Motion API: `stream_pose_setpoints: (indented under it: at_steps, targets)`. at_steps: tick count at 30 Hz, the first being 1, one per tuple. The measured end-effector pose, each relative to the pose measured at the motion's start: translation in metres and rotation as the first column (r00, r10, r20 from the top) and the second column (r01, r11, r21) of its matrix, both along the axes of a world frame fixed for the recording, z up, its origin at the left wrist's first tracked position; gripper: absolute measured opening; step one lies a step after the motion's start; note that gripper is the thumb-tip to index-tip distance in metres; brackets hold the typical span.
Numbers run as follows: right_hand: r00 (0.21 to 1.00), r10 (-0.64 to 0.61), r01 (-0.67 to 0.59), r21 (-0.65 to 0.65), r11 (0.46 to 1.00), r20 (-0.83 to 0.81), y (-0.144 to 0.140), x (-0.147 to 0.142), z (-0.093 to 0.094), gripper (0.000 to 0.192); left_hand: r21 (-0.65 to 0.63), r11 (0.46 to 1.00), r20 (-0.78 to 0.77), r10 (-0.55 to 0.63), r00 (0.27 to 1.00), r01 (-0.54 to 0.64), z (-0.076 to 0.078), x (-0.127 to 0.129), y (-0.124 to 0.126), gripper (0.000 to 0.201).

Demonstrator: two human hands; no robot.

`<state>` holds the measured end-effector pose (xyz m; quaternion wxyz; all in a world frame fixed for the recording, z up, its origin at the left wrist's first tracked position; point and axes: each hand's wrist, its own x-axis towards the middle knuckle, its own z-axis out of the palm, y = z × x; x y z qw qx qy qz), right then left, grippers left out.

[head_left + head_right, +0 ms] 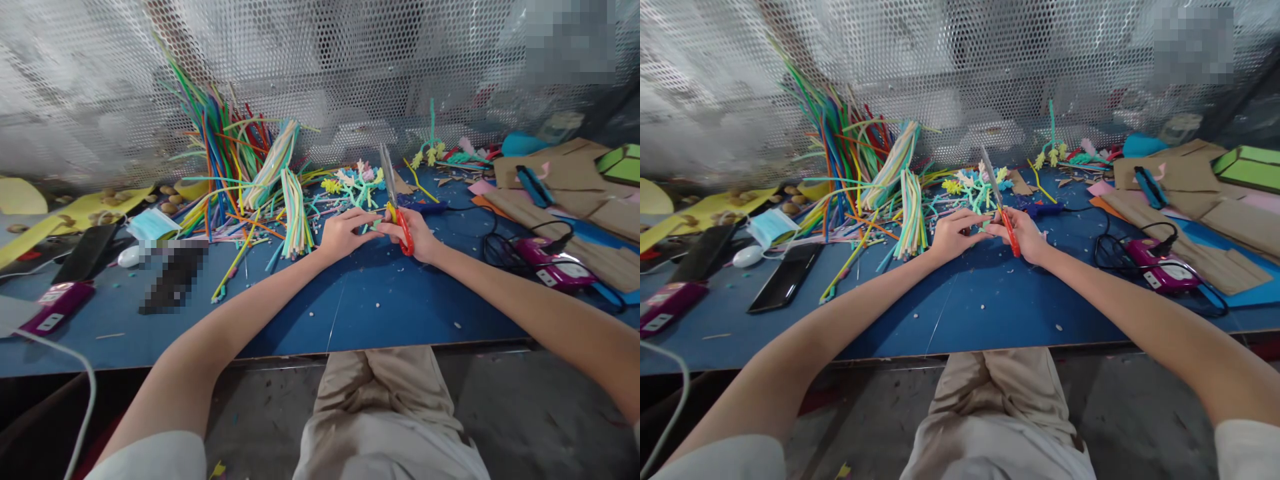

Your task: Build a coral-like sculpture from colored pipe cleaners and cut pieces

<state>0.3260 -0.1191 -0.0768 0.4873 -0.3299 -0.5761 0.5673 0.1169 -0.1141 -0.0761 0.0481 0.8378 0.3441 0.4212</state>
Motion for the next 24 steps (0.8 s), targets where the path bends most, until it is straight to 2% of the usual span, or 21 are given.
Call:
stream_pose_setpoints:
  at_steps: [7, 11, 14, 18, 24]
  targets:
    - [1.000, -0.014, 0.014, 0.000, 1.000, 0.012, -0.0007, -0.0018, 0.0012, 0.050, 0.091, 0.994, 0.017, -0.068, 0.998, 0.066, -0.0045, -0.0002, 0.0038, 0.045]
    - [1.000, -0.030, 0.030, 0.002, 1.000, 0.001, -0.0005, -0.0033, 0.0014, 0.053, 0.021, 0.999, -0.005, -0.025, 1.000, 0.026, -0.0035, 0.0001, 0.0013, 0.052]
    - [0.995, -0.101, 0.101, 0.006, 0.995, -0.025, -0.0009, -0.0043, 0.0041, 0.053, -0.052, 0.998, 0.024, -0.024, 0.999, 0.025, -0.0012, 0.0003, -0.0003, 0.059]
    - [0.982, -0.183, 0.184, 0.022, 0.983, -0.040, 0.0006, -0.0029, 0.0072, 0.051, -0.050, 0.997, 0.077, -0.055, 0.996, 0.059, 0.0024, 0.0006, 0.0004, 0.030]
    - [0.988, -0.151, 0.152, 0.020, 0.988, -0.031, 0.0044, -0.0011, 0.0016, 0.050, -0.042, 0.993, 0.074, -0.106, 0.992, 0.110, 0.0045, 0.0007, 0.0012, 0.024]
